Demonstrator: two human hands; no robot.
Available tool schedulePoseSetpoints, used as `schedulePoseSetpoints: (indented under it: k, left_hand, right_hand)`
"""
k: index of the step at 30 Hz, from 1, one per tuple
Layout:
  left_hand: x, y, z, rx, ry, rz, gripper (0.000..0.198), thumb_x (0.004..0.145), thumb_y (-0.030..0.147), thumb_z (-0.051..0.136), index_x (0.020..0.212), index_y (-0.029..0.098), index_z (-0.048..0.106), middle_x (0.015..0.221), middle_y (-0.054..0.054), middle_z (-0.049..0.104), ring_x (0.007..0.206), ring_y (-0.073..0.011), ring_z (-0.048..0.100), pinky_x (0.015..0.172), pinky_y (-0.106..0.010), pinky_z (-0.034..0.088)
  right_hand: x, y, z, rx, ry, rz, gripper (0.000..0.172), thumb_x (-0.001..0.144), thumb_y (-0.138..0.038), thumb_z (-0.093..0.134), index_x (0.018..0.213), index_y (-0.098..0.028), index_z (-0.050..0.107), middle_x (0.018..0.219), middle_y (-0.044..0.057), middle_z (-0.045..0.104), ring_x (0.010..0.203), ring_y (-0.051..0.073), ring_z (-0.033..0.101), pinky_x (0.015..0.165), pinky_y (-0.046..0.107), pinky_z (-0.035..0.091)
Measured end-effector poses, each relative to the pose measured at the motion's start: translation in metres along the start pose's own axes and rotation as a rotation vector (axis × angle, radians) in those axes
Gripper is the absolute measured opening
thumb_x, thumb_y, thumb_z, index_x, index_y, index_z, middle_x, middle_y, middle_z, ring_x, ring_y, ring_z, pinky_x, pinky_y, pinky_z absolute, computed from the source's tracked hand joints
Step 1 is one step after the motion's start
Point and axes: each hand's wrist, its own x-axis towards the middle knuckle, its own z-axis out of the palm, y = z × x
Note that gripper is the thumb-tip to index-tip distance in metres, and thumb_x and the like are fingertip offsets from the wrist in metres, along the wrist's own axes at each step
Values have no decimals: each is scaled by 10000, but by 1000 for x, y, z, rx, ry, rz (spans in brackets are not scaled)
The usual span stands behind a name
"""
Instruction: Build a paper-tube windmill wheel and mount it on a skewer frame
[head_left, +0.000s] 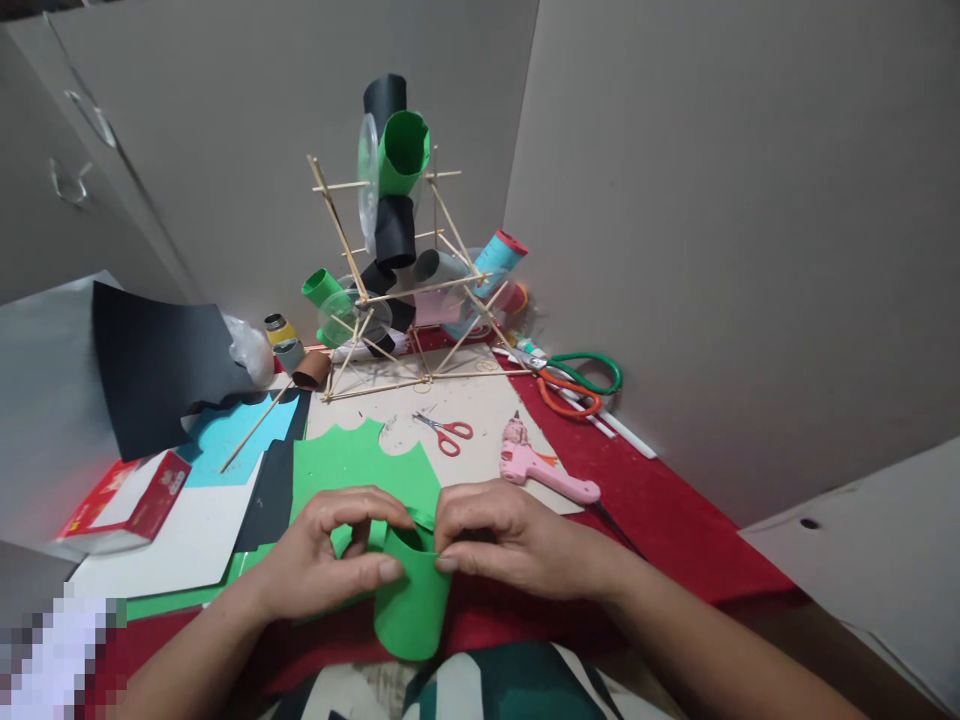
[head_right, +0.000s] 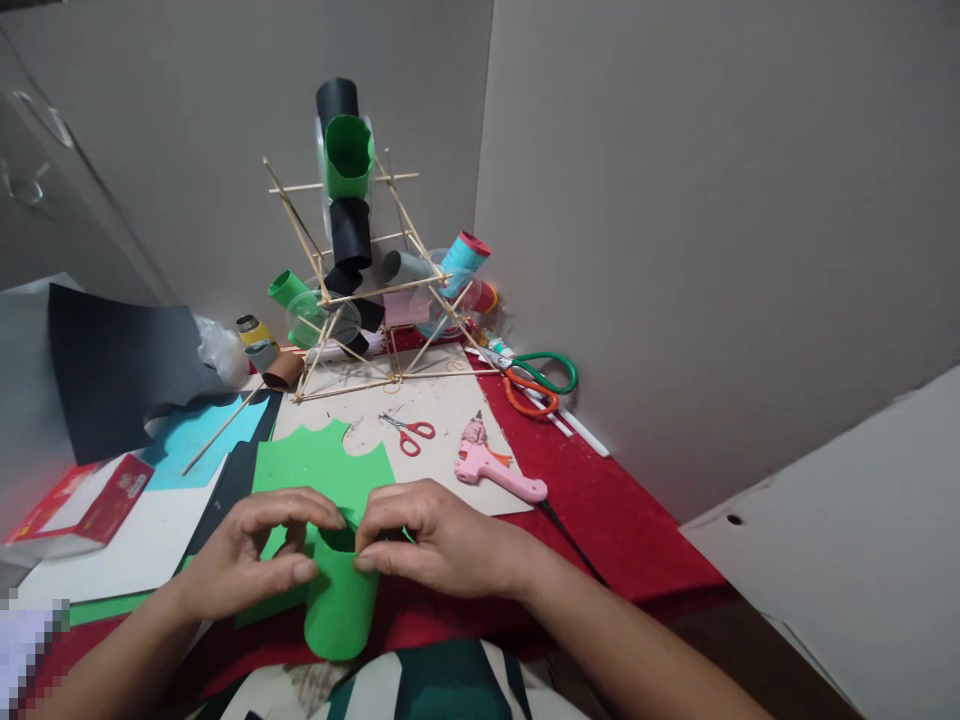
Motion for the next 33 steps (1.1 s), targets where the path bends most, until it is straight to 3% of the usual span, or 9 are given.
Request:
schedulePoseSetpoints:
  k: [6, 9, 12, 15, 19, 22, 24, 28, 33]
  left_hand:
    - [0, 7, 6, -32, -75, 54, 53, 863, 147, 657, 874, 142, 708, 890, -84, 709, 834, -161, 656, 776, -272, 504]
    - [0, 7, 1, -88, -79, 46, 29, 839, 132, 679, 816, 129, 694, 899, -88, 698, 842, -162, 652, 782, -272, 500]
    - [0, 7, -3, -170, -130, 35, 13, 823, 122, 691, 811, 128, 688, 924, -92, 696, 849, -161, 641, 793, -284, 498]
    - [-1, 4, -5, -249, -187, 19, 7, 820, 128, 692, 827, 128, 689, 962, -101, 696, 854, -164, 636, 808, -305, 497]
    - [0, 2, -8, -258, -228, -4, 52, 833, 183, 683, 853, 135, 690, 997, -103, 697, 866, -168, 625, 810, -307, 487]
    - [-1, 1, -6, -175, -197, -44, 206, 827, 246, 699, 1010, 152, 694, 1016, -88, 694, 745, -126, 586, 670, -237, 461]
    - [-3, 2, -3, -104, -158, -61, 256, 816, 272, 722, 1044, 156, 697, 978, -73, 701, 675, -103, 553, 605, -213, 427]
    - [-5, 5, 3, -51, -140, -40, 131, 875, 252, 662, 871, 131, 712, 838, -67, 699, 754, -137, 605, 705, -243, 458]
    - [-3, 6, -3, -196, -212, -36, 102, 867, 217, 657, 822, 129, 685, 859, -75, 688, 798, -153, 619, 770, -279, 484]
  right_hand:
    - [-1, -9, 1, -8, 45, 2, 157, 914, -277, 654, 962, -146, 728, 844, 59, 690, 760, 140, 614, 693, 242, 476]
    - [-4, -9, -7, 9, 118, -9, 230, 882, -263, 703, 1097, -181, 703, 971, 70, 711, 816, 144, 632, 733, 252, 501]
    - [-5, -8, -14, 21, 49, -59, 283, 881, -207, 703, 1164, -192, 684, 1063, 88, 707, 960, 164, 648, 847, 288, 511]
    - [-2, -9, -15, 49, -77, -57, 247, 882, -191, 699, 1129, -176, 705, 1098, 109, 705, 1015, 177, 656, 890, 304, 513]
    - [3, -10, -12, 60, -148, -31, 107, 895, -204, 680, 935, -126, 740, 1006, 121, 715, 904, 161, 670, 825, 269, 522]
    - [5, -9, -8, 24, -146, -34, 144, 913, -262, 662, 887, -138, 731, 900, 93, 706, 838, 155, 655, 769, 256, 514]
    - [4, -9, -5, -27, -137, -28, 149, 917, -279, 658, 898, -147, 725, 851, 73, 690, 799, 150, 639, 727, 247, 502]
    - [4, -10, -3, -68, -120, 0, 140, 907, -265, 670, 959, -145, 721, 846, 62, 681, 771, 146, 622, 699, 245, 486]
    - [6, -10, -12, -29, -106, 26, 273, 888, -255, 696, 1141, -157, 679, 1034, 95, 702, 932, 170, 648, 837, 283, 498]
